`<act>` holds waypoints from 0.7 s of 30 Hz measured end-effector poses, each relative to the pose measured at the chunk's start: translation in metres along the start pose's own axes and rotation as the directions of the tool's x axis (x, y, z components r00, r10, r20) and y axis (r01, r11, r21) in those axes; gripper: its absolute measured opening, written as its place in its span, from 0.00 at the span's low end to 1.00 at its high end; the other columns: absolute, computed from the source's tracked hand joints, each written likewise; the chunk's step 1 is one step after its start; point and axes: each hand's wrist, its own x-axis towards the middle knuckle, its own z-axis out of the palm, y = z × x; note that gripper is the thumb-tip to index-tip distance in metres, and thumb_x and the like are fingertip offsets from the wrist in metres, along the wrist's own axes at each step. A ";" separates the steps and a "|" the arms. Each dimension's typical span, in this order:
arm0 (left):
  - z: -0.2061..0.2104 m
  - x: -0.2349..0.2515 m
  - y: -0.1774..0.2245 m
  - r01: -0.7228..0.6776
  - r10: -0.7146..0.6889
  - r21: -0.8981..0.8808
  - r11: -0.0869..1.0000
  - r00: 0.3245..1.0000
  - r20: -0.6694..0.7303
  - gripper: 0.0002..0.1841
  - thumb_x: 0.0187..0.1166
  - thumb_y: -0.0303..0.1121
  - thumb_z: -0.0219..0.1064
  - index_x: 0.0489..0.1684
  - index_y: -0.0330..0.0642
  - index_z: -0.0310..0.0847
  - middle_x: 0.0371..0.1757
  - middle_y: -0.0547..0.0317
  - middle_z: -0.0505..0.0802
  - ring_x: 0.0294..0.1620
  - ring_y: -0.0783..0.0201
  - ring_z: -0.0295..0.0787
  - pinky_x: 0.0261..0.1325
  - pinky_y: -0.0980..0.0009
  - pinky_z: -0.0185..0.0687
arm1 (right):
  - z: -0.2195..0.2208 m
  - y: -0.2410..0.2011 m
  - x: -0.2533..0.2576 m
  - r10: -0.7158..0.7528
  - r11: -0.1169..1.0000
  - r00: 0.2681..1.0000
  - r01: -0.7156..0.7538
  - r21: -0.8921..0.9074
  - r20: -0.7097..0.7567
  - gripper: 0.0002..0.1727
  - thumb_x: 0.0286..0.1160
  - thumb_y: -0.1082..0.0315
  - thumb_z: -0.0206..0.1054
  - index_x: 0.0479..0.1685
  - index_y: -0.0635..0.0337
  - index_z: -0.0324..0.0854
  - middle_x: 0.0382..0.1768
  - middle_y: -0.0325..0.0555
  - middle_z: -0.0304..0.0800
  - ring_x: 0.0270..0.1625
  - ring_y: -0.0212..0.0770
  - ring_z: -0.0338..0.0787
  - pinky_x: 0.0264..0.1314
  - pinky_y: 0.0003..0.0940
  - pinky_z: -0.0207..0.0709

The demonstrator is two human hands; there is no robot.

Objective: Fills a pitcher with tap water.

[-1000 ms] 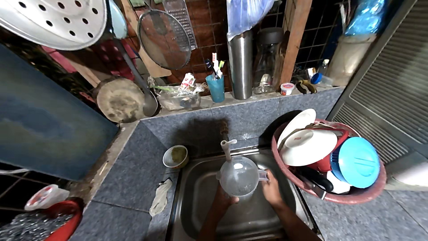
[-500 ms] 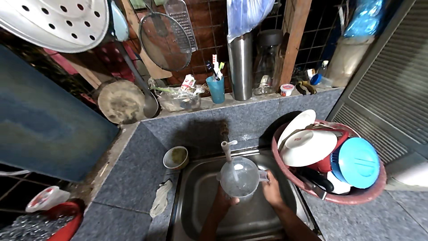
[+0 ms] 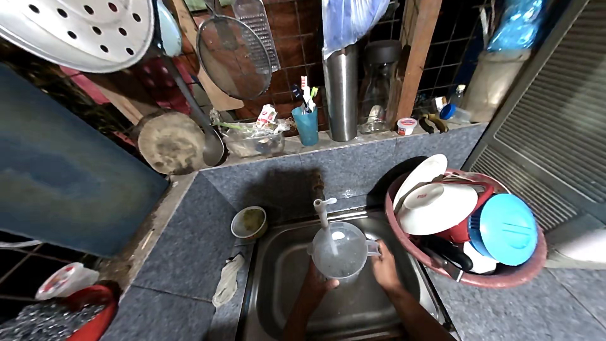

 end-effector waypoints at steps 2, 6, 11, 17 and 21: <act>0.000 0.000 0.002 0.019 -0.019 0.006 1.000 1.000 -0.002 0.73 0.48 0.54 0.87 0.94 0.31 0.35 0.91 0.38 0.58 0.89 0.57 0.61 0.82 0.62 0.72 | 0.000 -0.001 0.000 -0.003 1.000 1.000 0.003 -0.002 -0.002 0.15 0.81 0.74 0.60 0.61 0.73 0.80 0.49 0.61 0.91 0.55 0.51 0.91 0.64 0.50 0.82; 0.000 -0.001 0.002 0.036 -0.036 0.028 0.999 0.999 -0.003 0.71 0.50 0.52 0.87 0.94 0.31 0.35 0.92 0.37 0.57 0.89 0.55 0.61 0.82 0.62 0.72 | 0.001 0.002 0.000 -0.013 1.000 1.000 0.014 0.005 -0.013 0.14 0.81 0.74 0.61 0.60 0.72 0.81 0.48 0.60 0.91 0.54 0.50 0.91 0.63 0.49 0.82; -0.001 0.000 0.002 0.020 -0.021 0.052 0.998 1.000 0.010 0.71 0.51 0.53 0.86 0.94 0.32 0.35 0.91 0.38 0.59 0.88 0.57 0.64 0.81 0.63 0.74 | 0.001 0.003 0.000 -0.020 1.000 1.000 0.020 0.013 -0.018 0.14 0.81 0.73 0.60 0.59 0.72 0.81 0.47 0.60 0.91 0.53 0.50 0.91 0.63 0.49 0.82; -0.001 -0.002 0.003 0.032 -0.032 0.012 0.999 0.999 0.009 0.70 0.51 0.50 0.87 0.94 0.33 0.35 0.92 0.39 0.58 0.89 0.57 0.62 0.81 0.63 0.74 | 0.001 0.002 0.000 -0.021 1.000 1.000 0.021 0.004 -0.019 0.14 0.81 0.74 0.61 0.59 0.72 0.81 0.47 0.60 0.91 0.53 0.49 0.91 0.62 0.49 0.83; -0.001 -0.001 0.005 0.043 -0.043 0.014 0.999 0.999 0.015 0.70 0.51 0.51 0.86 0.94 0.33 0.35 0.92 0.39 0.58 0.88 0.57 0.63 0.80 0.63 0.74 | 0.001 0.001 0.000 -0.005 1.000 1.000 0.005 0.012 -0.016 0.14 0.81 0.74 0.60 0.59 0.71 0.81 0.47 0.60 0.91 0.53 0.50 0.91 0.63 0.49 0.82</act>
